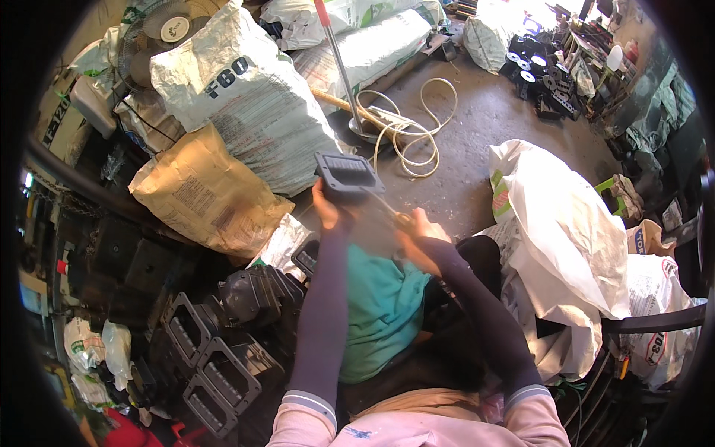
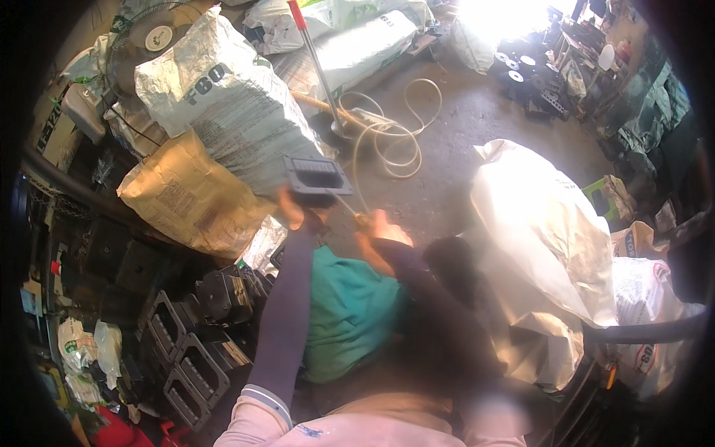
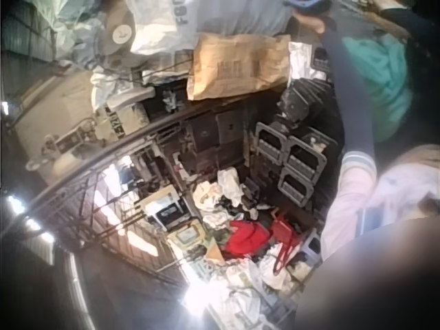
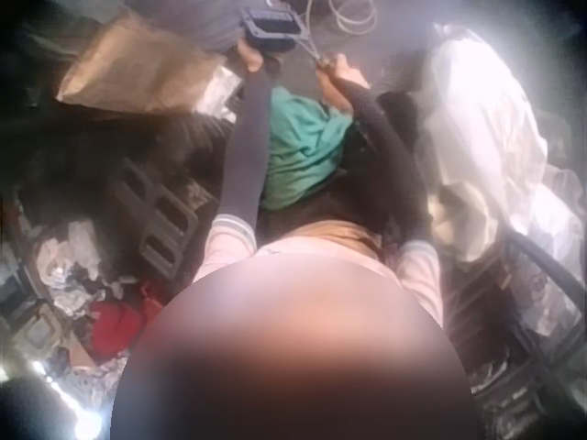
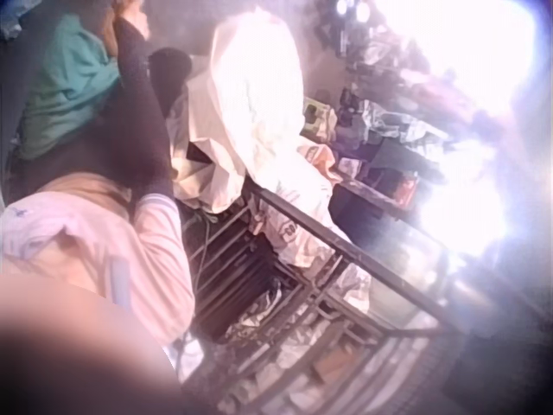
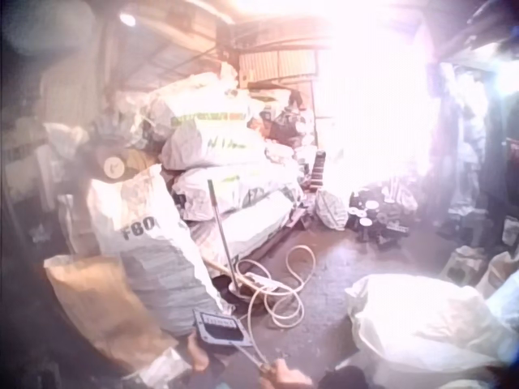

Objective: The person sits on the floor and repeatedly cleans black plastic parts using a green cloth and a small metal scraper. They alternate between scraping the surfaces and wiping them down, handling the parts one at a time.

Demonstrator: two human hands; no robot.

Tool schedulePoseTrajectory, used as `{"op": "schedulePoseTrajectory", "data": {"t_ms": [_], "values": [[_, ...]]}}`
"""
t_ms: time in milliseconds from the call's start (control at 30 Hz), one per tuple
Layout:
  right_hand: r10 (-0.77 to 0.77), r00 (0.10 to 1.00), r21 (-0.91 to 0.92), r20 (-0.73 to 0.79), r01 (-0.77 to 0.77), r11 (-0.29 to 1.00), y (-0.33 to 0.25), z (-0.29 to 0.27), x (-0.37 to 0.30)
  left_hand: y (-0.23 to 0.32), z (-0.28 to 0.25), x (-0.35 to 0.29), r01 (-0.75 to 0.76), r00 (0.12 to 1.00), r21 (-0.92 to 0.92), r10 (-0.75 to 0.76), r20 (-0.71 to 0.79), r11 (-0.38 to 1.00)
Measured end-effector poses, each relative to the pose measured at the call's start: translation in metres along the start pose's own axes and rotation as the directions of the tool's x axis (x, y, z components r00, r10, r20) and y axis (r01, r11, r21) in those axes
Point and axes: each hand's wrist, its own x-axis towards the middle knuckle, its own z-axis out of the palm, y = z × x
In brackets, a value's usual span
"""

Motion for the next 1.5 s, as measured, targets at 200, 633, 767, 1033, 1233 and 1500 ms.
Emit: {"op": "schedulePoseTrajectory", "data": {"t_ms": [200, 633, 767, 1033, 1233, 1500], "values": [[-0.01, 1.0, 0.062, -0.024, 0.011, 0.998, -0.023, 0.003, 0.029, -0.002, 0.001, 0.004, -0.062, 0.994, 0.151, 0.048, 0.094, 0.987], [0.054, 0.99, 0.073, -0.128, -0.045, 0.996, 0.006, 0.011, 0.051, -0.002, 0.017, -0.009, -0.043, 0.992, 0.141, 0.059, -0.108, 0.989], [0.124, 0.982, 0.401, -0.141, -0.058, 0.914, 0.028, 0.009, 0.054, -0.004, 0.01, -0.005, -0.035, 0.999, 0.192, 0.027, 0.042, 0.981], [-0.201, 0.906, 0.924, 0.372, -0.34, 0.177, 0.067, 0.002, 0.066, -0.011, -0.03, -0.053, 0.03, 0.953, 0.213, -0.093, 0.288, 0.977], [-0.225, 0.92, 0.938, 0.32, -0.274, 0.214, 0.043, -0.018, 0.043, -0.015, -0.016, -0.124, 0.031, 0.91, 0.101, -0.069, 0.408, 0.994], [-0.323, 0.908, 0.887, 0.266, -0.1, 0.451, 0.04, -0.022, 0.038, 0.007, 0.033, -0.153, 0.263, 0.929, 0.249, -0.314, 0.193, 0.932]]}}
